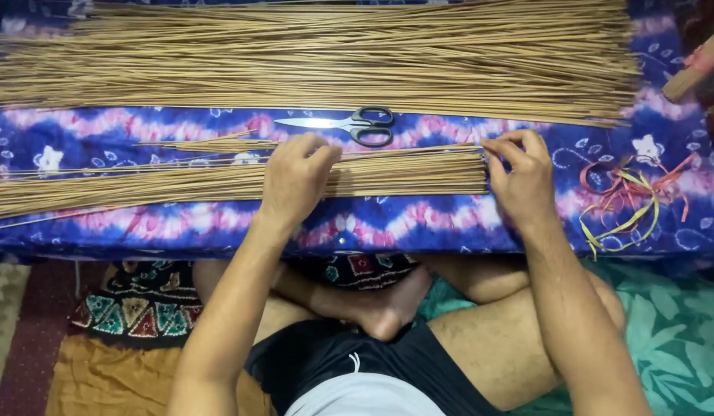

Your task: Sorting, aligning, and trimming thin wooden sticks on a table to prepare them for bundling.

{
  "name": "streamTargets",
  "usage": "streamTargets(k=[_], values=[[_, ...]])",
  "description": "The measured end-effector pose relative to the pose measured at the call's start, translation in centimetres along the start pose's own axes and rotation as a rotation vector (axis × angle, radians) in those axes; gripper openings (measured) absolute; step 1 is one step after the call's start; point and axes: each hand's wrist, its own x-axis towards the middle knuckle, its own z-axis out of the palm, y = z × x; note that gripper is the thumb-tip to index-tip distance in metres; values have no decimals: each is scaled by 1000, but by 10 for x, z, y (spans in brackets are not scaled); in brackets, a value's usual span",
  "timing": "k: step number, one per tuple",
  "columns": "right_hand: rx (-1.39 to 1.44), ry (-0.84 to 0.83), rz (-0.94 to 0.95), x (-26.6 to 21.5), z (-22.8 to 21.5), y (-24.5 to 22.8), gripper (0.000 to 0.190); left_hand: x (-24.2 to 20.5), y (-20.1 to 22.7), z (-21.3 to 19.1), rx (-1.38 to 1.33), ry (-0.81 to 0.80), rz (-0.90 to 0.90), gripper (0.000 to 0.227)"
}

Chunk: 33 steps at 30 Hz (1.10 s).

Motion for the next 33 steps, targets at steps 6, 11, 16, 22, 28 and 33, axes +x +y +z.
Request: streamTargets(k=[6, 11, 16, 22, 28, 33], values=[[54, 4, 98, -13, 10, 11, 13, -8, -5, 15, -10, 30, -19, 9], [38, -20, 120, -15, 9, 5, 13, -14, -4, 7, -42, 4, -33, 10], [47, -50, 137, -20, 15, 7, 12, -21, -8, 9, -72, -25, -43, 9], [53, -25, 160, -24, 18, 9, 11, -27, -6, 10, -39, -82, -64, 5], [85, -7, 154, -19, 12, 6, 12, -35, -8, 14, -47, -76, -91, 13], [76, 34, 145, -19, 13, 6, 15, -37, -15, 9, -39, -28, -101, 15]])
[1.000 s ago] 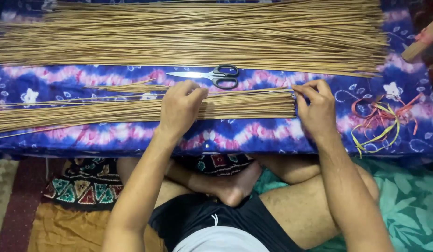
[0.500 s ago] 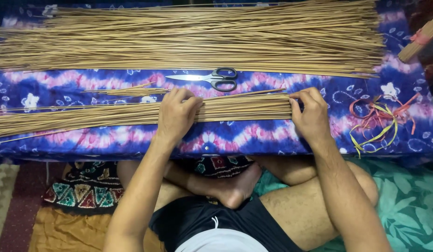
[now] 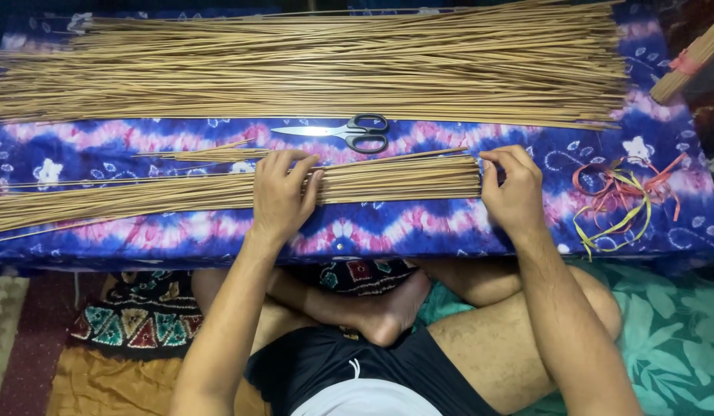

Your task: Sorting, aligning, and trimming thin wooden sticks on a table to prepare them for bundling.

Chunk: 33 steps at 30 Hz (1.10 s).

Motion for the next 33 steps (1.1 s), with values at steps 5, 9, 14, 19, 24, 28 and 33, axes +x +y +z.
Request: streamTargets(k=[5, 9, 14, 19, 24, 28, 33], values=[[-36, -141, -162, 12, 8, -15, 39, -5, -5, -4, 40, -3, -15, 22], [-172, -264, -171, 9, 18, -22, 62, -11, -8, 1, 54, -49, -43, 26], [-163, -260, -167, 2, 23, -8, 61, -8, -4, -1, 57, -44, -40, 23], [-157, -222, -181, 0, 27, -2, 59, -7, -2, -5, 44, -52, -43, 22], [-148, -201, -205, 0, 28, 0, 56, -9, -3, -3, 33, -47, -50, 24], [-105, -158, -245, 1, 24, 3, 52, -10, -5, -1, 33, -46, -57, 26], [-182, -175, -266, 5, 22, 7, 50, -13, -8, 2, 32, -46, -72, 27]])
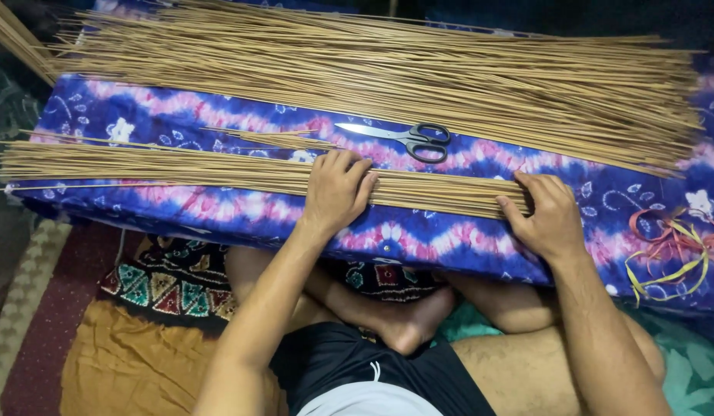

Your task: Sorting, aligning, and trimming thin wooden sticks on a table to prepare them for bundling.

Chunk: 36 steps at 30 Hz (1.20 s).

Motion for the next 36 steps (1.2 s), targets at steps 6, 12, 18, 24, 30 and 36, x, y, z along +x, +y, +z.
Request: streamTargets(k=[6, 12, 18, 24, 30, 36], values=[[-14, -41, -15, 13, -10, -5, 42, -1, -2, 2, 4, 18, 0, 26], [0, 10, -26, 38, -1, 3, 30, 2, 0, -2, -18, 49, -19, 26], [-10, 22, -85, 91, 32, -10, 16, 18, -9, 4, -39, 53, -77, 21], [-72, -45, -110, 146, 71, -19, 12, 69, -50, 7, 30, -44, -131, 18], [-161, -35, -129, 182, 102, -26, 12, 107, -76, 36, 132, 15, -73, 15], [-201, -38, -127, 189, 122, -23, 13, 117, -79, 46, 145, 28, -49, 15]])
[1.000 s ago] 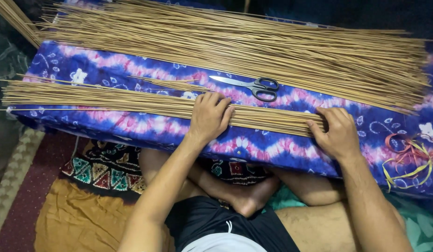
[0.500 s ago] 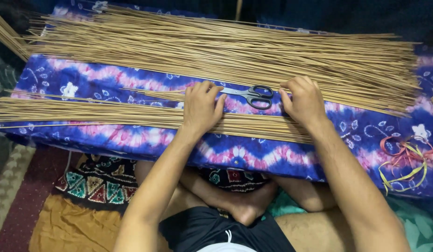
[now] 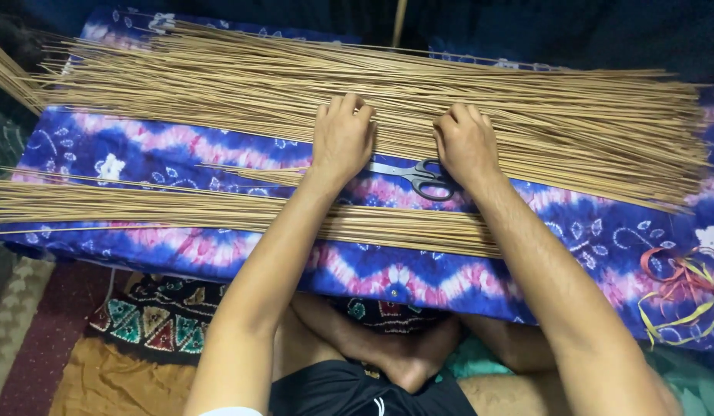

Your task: Sorting, aligning, and trimming thin wooden sticks on a table to prepare them for bundling.

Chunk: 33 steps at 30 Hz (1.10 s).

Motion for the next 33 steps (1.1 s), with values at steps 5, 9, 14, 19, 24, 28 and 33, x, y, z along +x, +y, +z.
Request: streamTargets(k=[5, 9, 14, 19, 24, 28, 33], values=[[44, 18, 19, -1, 4, 4, 11, -6, -3, 8, -9, 6, 15, 13], [89, 59, 44, -6, 8, 11, 11, -12, -1, 10, -20, 38, 42, 13], [90, 81, 43, -16, -16, 12, 10, -11, 20, -18, -60, 81, 103, 12], [35, 121, 10, -42, -53, 8, 10, -19, 49, -41, -126, 145, 203, 22], [92, 108, -11, -69, -95, -12, 9, -24, 85, -57, -72, 164, 231, 43], [95, 75, -8, -87, -117, -32, 11, -34, 107, -61, -76, 131, 247, 45], [153, 89, -77, -100, -148, -61, 11, -49, 125, -76, -137, 181, 333, 6]])
